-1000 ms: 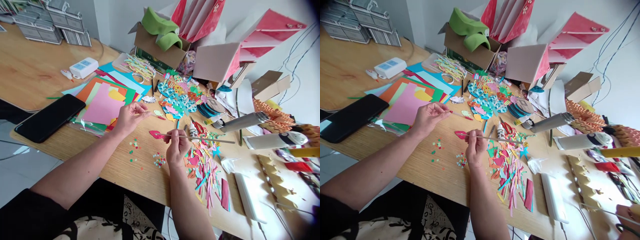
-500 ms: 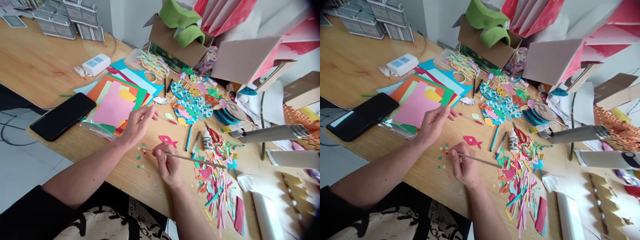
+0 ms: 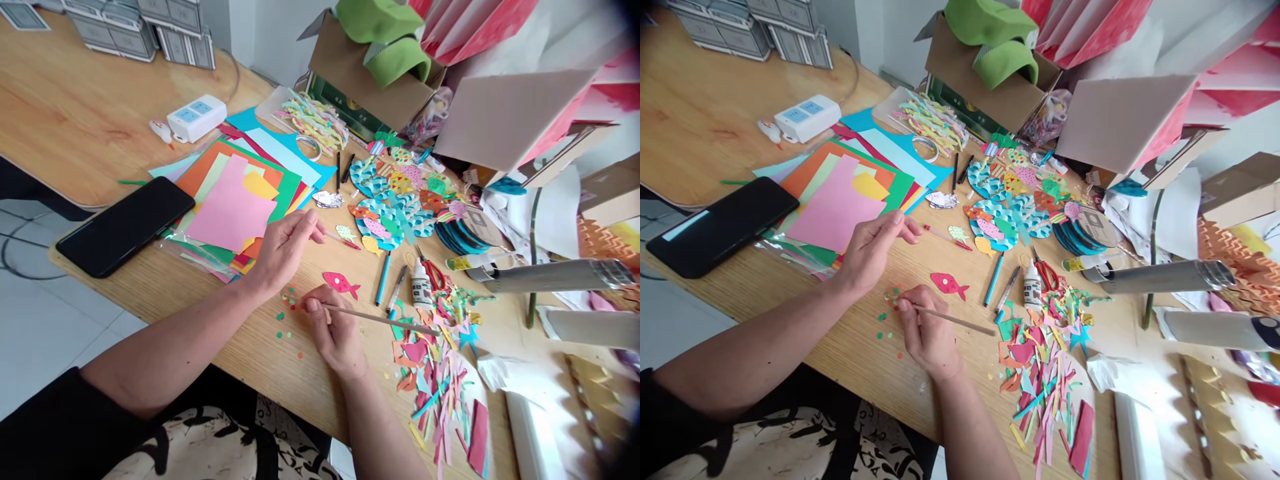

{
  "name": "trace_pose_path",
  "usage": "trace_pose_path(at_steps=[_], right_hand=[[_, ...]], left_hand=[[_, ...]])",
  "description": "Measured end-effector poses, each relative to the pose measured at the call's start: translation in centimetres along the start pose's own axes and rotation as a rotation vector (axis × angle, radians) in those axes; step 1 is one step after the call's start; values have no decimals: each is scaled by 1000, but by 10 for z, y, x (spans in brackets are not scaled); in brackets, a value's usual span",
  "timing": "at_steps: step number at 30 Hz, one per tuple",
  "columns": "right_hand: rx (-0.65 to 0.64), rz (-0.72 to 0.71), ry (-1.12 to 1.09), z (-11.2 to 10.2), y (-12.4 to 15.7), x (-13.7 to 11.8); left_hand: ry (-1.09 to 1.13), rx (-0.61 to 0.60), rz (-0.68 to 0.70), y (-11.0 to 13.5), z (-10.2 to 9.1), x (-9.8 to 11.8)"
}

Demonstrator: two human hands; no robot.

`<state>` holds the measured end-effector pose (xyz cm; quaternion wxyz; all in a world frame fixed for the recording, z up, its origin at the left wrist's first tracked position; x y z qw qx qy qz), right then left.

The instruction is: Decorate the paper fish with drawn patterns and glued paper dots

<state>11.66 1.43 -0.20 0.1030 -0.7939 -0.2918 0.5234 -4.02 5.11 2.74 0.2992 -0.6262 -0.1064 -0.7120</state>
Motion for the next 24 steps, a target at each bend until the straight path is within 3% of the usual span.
trace_pose_path(at_steps=[4, 7, 10, 14, 18, 24], right_hand=[[295, 104, 7, -17, 0, 5], [521, 155, 130, -35, -4, 18], [623, 233, 262, -51, -8, 36], [599, 258, 312, -57, -11, 53], [535, 233, 313, -54, -13, 55], [506, 198, 371, -57, -18, 49]], left_hand=[[-23, 11, 2, 0, 0, -2], [-31, 4, 26, -1, -1, -4], [-96, -37, 87, 0, -1, -4], [-329, -349, 347, 7, 4, -4], [-583, -671, 618, 17, 10, -15], [-760, -758, 686, 19, 9, -24]])
Point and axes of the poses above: each hand's wrist, its own y-axis away from the middle knuckle, its own z-axis out of the palm, x = y × z, the point moved 1 cm from there along -y, towards the middle knuckle, and after that the axes turned 14 degrees about x, right-handed, at the moved point
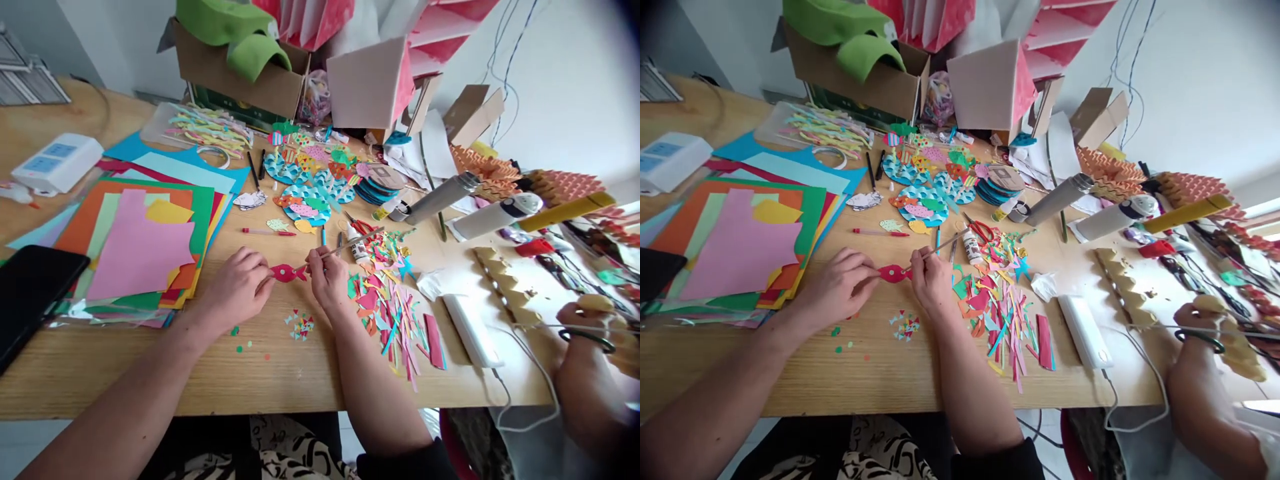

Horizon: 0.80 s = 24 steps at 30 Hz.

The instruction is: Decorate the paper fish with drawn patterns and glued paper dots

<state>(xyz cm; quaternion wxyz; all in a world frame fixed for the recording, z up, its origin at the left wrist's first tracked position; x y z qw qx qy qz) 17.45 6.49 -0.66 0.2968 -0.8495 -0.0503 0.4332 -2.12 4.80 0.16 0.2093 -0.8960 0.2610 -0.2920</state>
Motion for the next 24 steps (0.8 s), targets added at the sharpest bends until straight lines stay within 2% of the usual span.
trace_pose_path(at_steps=[10, 24], right_hand=[[-46, -12, 27, 2, 0, 2], [-68, -10, 25, 2, -1, 2]], left_hand=[[-19, -71, 4, 1, 1, -2], [0, -69, 17, 2, 3, -4]])
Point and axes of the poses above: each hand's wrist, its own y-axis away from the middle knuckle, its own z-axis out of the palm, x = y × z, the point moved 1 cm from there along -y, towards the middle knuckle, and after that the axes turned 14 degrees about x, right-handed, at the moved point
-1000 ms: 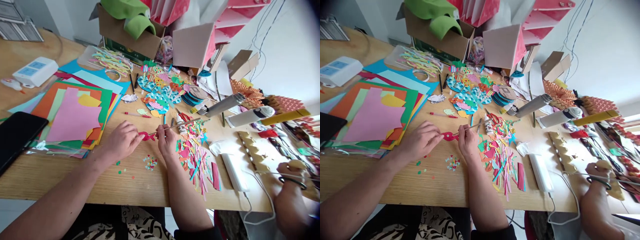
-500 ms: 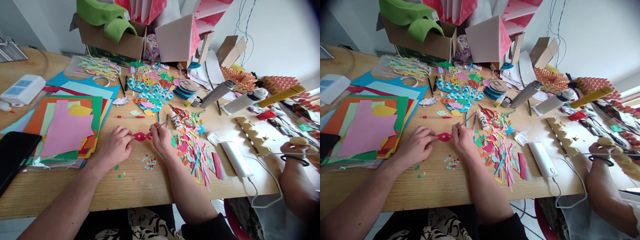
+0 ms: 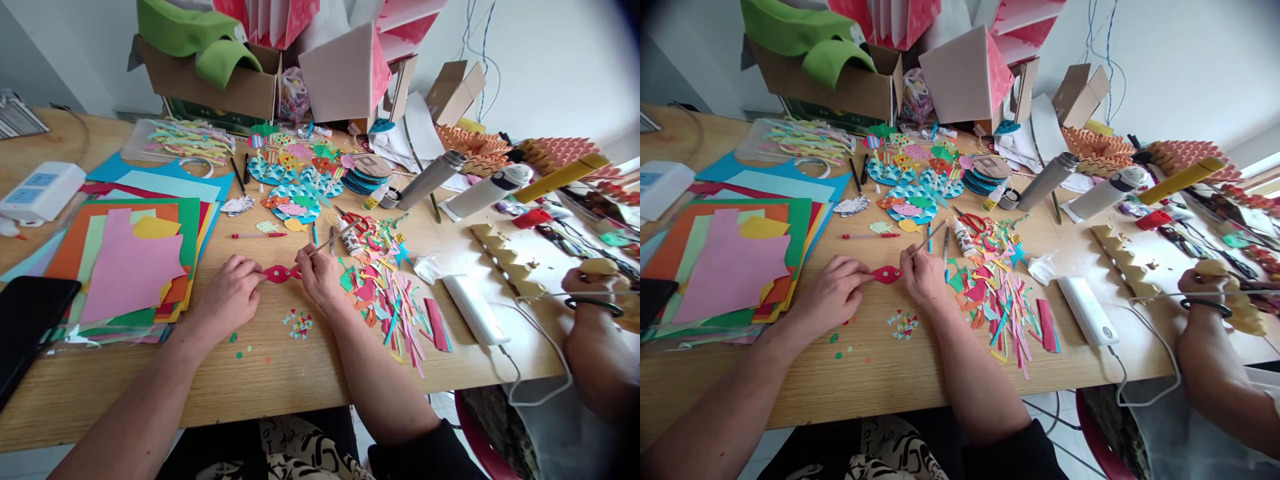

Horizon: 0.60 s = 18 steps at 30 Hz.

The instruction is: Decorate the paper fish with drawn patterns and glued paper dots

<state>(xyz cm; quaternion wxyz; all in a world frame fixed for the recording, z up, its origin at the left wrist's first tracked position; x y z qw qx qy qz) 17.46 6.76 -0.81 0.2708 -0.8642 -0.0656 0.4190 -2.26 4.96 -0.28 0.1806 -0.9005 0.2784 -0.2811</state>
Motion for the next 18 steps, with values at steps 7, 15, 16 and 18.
trace_pose_path(at_steps=[7, 15, 16, 18], right_hand=[[8, -35, 0, 1, 0, -1], [-6, -8, 12, 2, 0, 2], [-9, -4, 13, 2, 0, 2], [-12, 6, 15, 2, 0, 2]], left_hand=[[-21, -14, 5, 1, 0, -1], [-20, -25, 8, 0, 1, -1], [-20, -24, 8, 0, 1, -1], [-20, -22, 9, 1, 1, -1]])
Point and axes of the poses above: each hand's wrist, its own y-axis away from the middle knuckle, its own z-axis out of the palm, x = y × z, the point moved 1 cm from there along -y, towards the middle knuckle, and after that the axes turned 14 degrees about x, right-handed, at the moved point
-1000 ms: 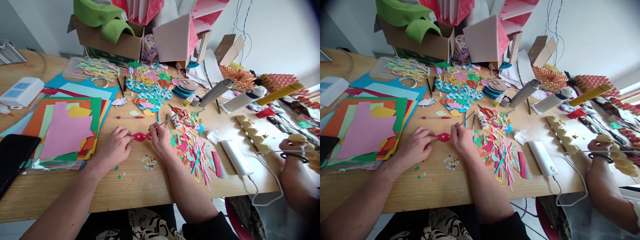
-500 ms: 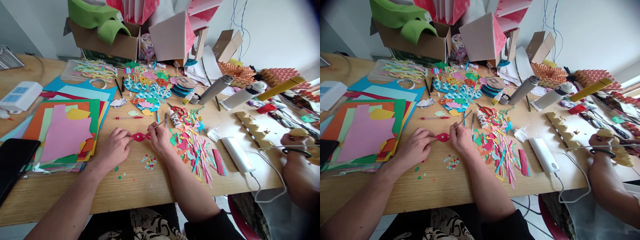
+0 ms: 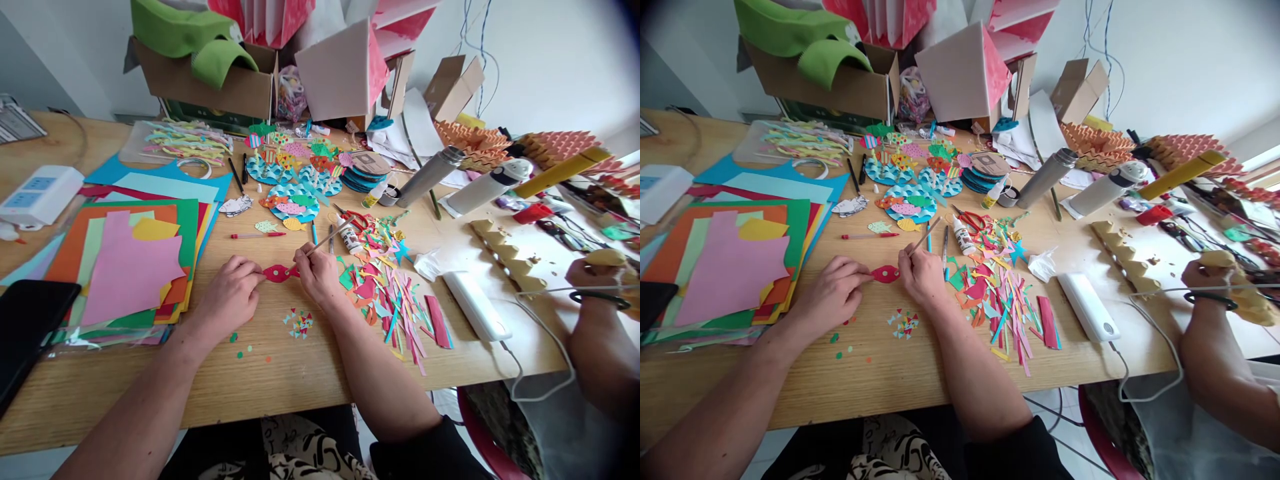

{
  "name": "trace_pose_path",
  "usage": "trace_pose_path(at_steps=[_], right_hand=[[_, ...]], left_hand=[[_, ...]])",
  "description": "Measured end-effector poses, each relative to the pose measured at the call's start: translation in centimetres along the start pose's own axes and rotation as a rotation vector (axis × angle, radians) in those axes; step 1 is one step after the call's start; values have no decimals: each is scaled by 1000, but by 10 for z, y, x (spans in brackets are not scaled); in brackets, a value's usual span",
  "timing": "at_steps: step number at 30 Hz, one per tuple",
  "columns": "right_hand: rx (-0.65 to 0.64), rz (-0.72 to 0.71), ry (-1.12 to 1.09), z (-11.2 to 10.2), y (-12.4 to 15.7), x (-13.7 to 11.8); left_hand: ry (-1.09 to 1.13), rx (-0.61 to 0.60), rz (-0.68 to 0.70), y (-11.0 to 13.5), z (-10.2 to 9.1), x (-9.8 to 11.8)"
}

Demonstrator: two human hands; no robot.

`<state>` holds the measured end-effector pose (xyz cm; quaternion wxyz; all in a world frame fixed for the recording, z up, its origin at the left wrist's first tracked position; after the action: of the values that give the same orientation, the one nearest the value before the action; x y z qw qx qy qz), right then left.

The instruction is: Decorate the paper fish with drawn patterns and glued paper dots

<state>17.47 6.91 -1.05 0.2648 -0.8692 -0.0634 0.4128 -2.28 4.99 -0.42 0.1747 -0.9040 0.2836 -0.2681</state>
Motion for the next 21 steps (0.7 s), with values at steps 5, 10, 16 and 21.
trace_pose_path(at_steps=[5, 10, 16, 21], right_hand=[[8, 18, 3, 0, -1, -1], [33, 30, -8, -1, -1, 0], [30, 36, -26, 0, -1, 0], [15, 24, -17, 0, -1, 0]], left_hand=[[-4, 2, 11, 1, 1, -2], [0, 1, 12, 1, 1, -2], [-1, 10, 6, 0, 1, 0], [-5, 4, 4, 1, 1, -1]])
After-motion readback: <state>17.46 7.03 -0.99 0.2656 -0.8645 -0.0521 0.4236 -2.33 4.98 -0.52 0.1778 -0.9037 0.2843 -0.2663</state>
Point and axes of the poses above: each hand's wrist, its own y-axis away from the middle knuckle, its own z-axis out of the palm, x = y × z, the point moved 1 cm from there along -y, towards the middle knuckle, and after that the axes turned 14 degrees about x, right-handed, at the moved point
